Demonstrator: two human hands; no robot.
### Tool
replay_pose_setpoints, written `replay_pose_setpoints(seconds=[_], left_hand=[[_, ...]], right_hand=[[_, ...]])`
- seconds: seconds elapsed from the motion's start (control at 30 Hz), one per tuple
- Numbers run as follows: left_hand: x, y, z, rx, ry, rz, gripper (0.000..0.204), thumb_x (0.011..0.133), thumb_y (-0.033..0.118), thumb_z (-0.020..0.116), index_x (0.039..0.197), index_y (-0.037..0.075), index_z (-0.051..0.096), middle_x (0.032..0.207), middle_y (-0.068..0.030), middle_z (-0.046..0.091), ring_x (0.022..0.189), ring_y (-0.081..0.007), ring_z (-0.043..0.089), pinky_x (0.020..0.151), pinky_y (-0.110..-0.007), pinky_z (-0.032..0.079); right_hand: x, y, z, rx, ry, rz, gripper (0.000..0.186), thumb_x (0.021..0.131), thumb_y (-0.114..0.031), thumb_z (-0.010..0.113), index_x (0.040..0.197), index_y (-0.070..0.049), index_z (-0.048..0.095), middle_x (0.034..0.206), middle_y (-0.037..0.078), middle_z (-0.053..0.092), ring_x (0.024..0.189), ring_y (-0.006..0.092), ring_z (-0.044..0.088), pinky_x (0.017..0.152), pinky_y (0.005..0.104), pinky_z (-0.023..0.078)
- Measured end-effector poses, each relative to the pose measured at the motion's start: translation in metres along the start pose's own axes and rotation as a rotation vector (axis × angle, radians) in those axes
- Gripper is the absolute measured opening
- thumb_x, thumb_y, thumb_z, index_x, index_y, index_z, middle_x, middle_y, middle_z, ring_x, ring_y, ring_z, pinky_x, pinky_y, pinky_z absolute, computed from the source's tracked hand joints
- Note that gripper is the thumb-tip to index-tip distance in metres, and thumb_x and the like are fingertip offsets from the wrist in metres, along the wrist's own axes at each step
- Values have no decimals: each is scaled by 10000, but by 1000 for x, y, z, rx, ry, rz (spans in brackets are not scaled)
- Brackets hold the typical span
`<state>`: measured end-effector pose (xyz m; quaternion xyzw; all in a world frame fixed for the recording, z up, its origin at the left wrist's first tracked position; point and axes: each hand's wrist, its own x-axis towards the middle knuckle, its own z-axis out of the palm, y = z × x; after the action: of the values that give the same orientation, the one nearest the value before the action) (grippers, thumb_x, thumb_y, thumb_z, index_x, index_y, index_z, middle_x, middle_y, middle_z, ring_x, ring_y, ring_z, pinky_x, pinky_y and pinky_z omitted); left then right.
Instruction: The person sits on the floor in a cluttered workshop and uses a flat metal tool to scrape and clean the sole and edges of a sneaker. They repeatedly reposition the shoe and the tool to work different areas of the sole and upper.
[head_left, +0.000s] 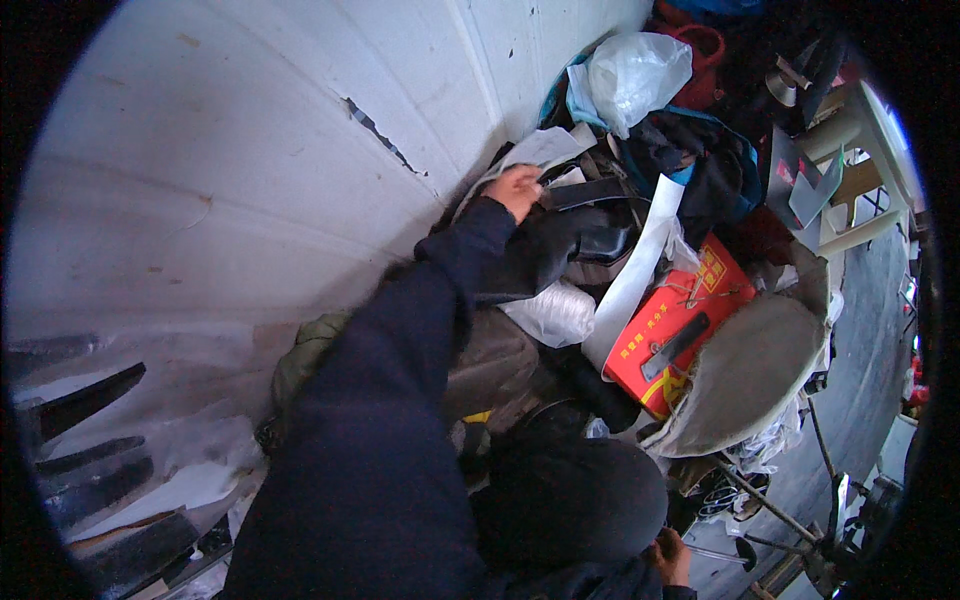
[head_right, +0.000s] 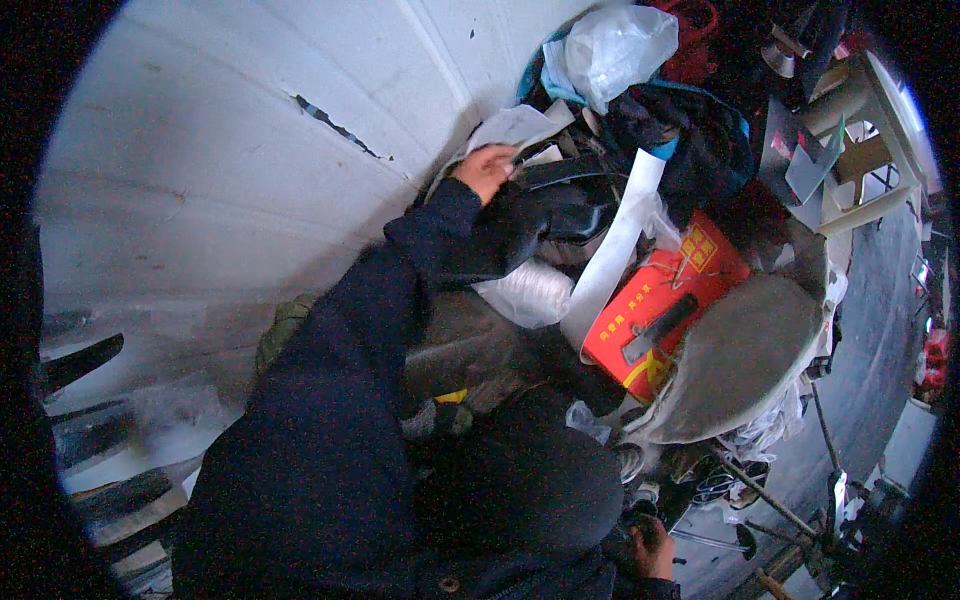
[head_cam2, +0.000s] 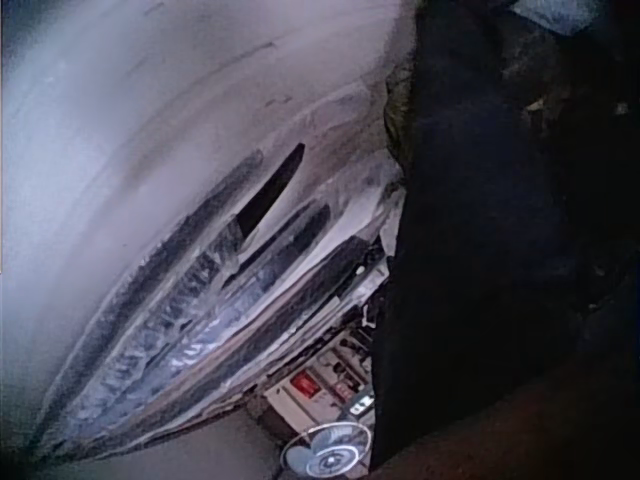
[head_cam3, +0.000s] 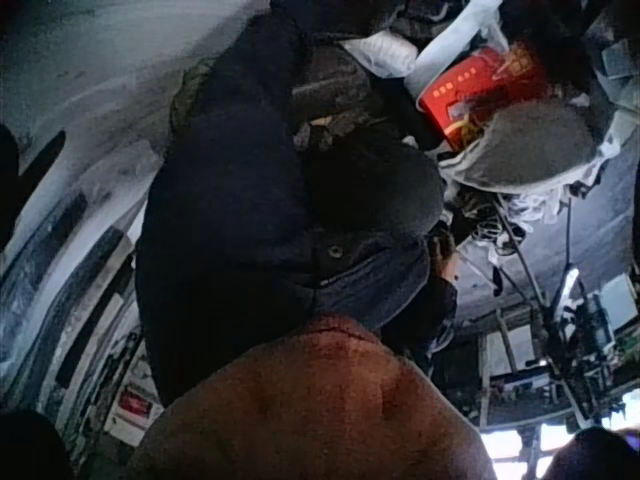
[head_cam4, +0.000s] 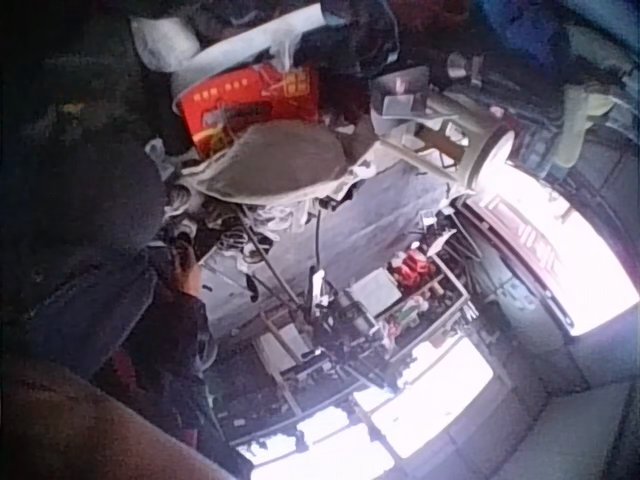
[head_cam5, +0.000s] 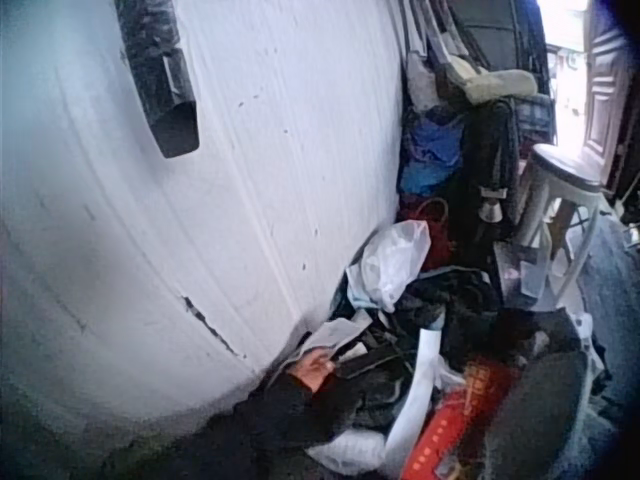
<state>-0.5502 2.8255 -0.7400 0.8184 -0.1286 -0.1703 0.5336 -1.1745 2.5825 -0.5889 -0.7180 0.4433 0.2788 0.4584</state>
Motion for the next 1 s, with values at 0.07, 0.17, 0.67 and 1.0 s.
replay_pose_setpoints(seconds=[0.07, 0.17, 0.67, 1.0], left_hand=[[-3, 8, 21, 262, -6, 167, 518, 904, 249, 662, 1379, 88, 536, 1146, -145, 674, 1022, -288, 654, 891, -395, 520], [-11, 23, 52, 437, -115, 191, 608, 869, 278, 660, 1431, 140, 476, 1287, -215, 606, 1123, -406, 574, 1021, -445, 438], [-46, 11, 47, 477, -461, 174, 392, 947, 356, 544, 1196, 60, 601, 1144, -190, 593, 1141, -375, 535, 1033, -413, 406], [1, -25, -16, -79, 45, -33, 238, 996, 200, 517, 1062, 64, 701, 948, -37, 699, 867, -137, 638, 770, -302, 505]], right_hand=[[1, 1, 1, -33, 7, -14, 338, 874, -40, 653, 1196, 28, 575, 915, 115, 685, 831, 177, 657, 778, 303, 522], [2, 7, 1, -117, 16, -75, 327, 892, -98, 672, 1200, -7, 613, 910, 126, 710, 819, 191, 673, 755, 325, 537], [5, 19, 4, -72, 1, -31, 345, 884, -134, 680, 1210, -39, 618, 1038, 185, 704, 962, 292, 689, 831, 368, 533], [2, 8, 4, 23, -25, -16, 339, 888, -113, 654, 1211, -22, 612, 1029, 210, 704, 970, 326, 697, 841, 372, 534]])
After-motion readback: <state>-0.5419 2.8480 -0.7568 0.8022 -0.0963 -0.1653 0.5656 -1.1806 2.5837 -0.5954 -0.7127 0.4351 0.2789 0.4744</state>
